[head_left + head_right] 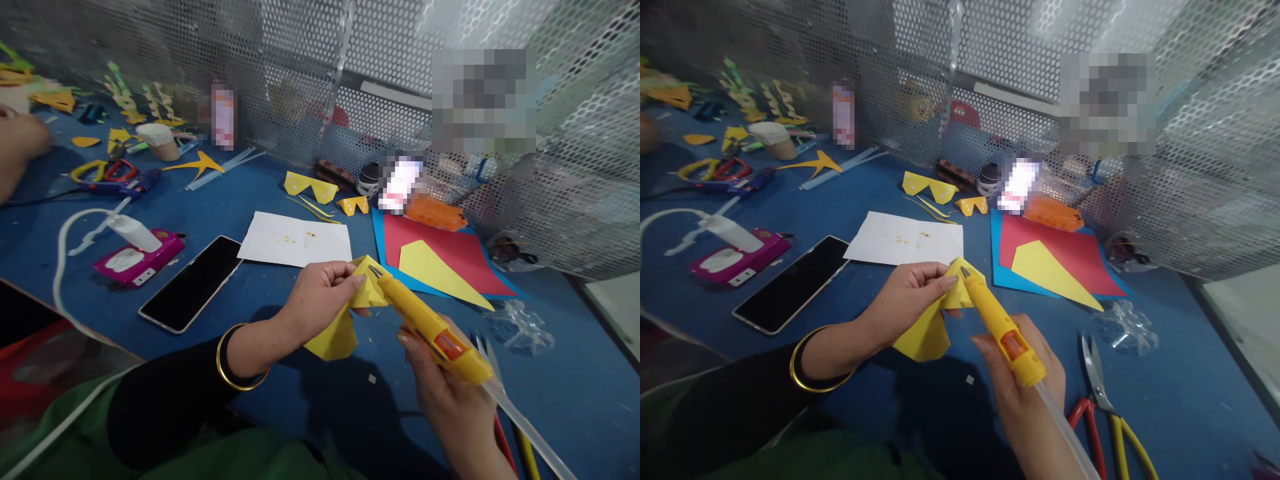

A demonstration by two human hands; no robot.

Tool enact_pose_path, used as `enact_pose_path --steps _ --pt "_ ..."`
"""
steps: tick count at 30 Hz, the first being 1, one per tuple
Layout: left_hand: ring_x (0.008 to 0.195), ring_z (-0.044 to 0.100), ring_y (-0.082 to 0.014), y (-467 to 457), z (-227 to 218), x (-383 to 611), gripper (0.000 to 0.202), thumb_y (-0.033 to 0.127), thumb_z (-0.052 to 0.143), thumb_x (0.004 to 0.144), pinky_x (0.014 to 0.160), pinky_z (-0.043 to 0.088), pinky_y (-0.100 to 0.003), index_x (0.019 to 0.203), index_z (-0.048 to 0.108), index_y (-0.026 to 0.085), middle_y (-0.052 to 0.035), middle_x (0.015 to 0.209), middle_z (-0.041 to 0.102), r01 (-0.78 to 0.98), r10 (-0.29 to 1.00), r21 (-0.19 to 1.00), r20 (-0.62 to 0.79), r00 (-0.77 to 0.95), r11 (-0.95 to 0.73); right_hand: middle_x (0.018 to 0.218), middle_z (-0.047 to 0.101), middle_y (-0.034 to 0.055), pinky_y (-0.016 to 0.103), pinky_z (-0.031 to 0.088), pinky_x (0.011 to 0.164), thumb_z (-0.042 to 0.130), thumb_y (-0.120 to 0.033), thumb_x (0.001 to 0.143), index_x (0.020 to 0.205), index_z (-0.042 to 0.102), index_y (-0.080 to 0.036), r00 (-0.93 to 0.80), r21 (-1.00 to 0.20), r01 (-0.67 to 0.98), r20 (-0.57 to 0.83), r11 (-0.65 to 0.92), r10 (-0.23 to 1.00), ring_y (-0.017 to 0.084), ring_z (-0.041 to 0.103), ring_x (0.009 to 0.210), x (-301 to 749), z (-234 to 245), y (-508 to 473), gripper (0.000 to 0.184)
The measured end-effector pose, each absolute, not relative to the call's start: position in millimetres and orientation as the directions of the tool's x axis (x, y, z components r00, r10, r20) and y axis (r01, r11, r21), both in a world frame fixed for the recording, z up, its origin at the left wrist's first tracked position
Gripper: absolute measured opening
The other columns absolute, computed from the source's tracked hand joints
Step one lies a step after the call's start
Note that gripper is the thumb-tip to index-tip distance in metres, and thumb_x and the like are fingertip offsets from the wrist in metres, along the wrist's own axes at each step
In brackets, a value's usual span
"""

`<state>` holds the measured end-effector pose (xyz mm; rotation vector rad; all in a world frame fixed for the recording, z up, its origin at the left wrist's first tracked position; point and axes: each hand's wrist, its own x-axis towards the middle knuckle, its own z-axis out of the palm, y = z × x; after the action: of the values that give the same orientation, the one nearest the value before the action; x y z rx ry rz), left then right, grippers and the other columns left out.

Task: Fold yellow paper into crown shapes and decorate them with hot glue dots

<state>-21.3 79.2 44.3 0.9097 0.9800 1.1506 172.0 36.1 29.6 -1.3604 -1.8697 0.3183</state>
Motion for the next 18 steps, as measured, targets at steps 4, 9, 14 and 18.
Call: enact_pose_path --steps 4,9,14,18 --pt "0.056 0.067 -0.0094 80.4 45.0 -21.6 0.013 0.022 0.063 0.087 0.054 0.053 -0.019 0.081 0.070 0.013 -0.0007 0.072 0.068 -0.293 0.982 0.940 -0.144 0.125 0.175 0.072 0.060 -0.0025 0.025 0.042 0.056 0.059 -0.046 0.096 0.087 0.062 -0.022 -0.081 -0.621 0.686 0.453 0.379 0.888 0.012 0.057 0.063 170.1 29.7 34.9 0.026" --pt "0.057 0.067 -0.0096 81.7 44.2 -21.4 0.014 0.021 0.062 0.087 0.053 0.052 -0.018 0.081 0.071 0.013 -0.0007 0.072 0.067 -0.294 0.982 0.939 -0.146 0.121 0.176 0.072 0.062 -0.0024 0.022 0.041 0.049 0.059 -0.037 0.096 0.085 0.060 -0.022 -0.194 -0.531 0.678 0.536 0.507 0.821 0.010 0.056 0.057 174.2 30.3 39.8 0.018" --pt "0.056 0.068 -0.0093 80.8 43.5 -21.3 0.013 0.022 0.063 0.087 0.052 0.050 -0.017 0.082 0.072 0.013 -0.0006 0.072 0.068 -0.278 0.982 0.944 -0.151 0.118 0.178 0.071 0.062 -0.0027 0.021 0.041 0.046 0.059 -0.036 0.097 0.085 0.059 -0.022 -0.205 -0.500 0.698 0.546 0.512 0.812 0.009 0.053 0.053 174.9 30.5 41.9 0.018" --pt "0.056 0.066 -0.0091 79.5 45.3 -21.6 0.013 0.022 0.063 0.087 0.052 0.050 -0.017 0.081 0.072 0.013 -0.0007 0.072 0.068 -0.271 0.981 0.946 -0.155 0.113 0.180 0.069 0.062 -0.0026 0.023 0.040 0.046 0.059 -0.034 0.096 0.084 0.060 -0.022 -0.217 -0.481 0.700 0.560 0.527 0.800 0.010 0.054 0.052 174.5 30.3 42.2 0.017"
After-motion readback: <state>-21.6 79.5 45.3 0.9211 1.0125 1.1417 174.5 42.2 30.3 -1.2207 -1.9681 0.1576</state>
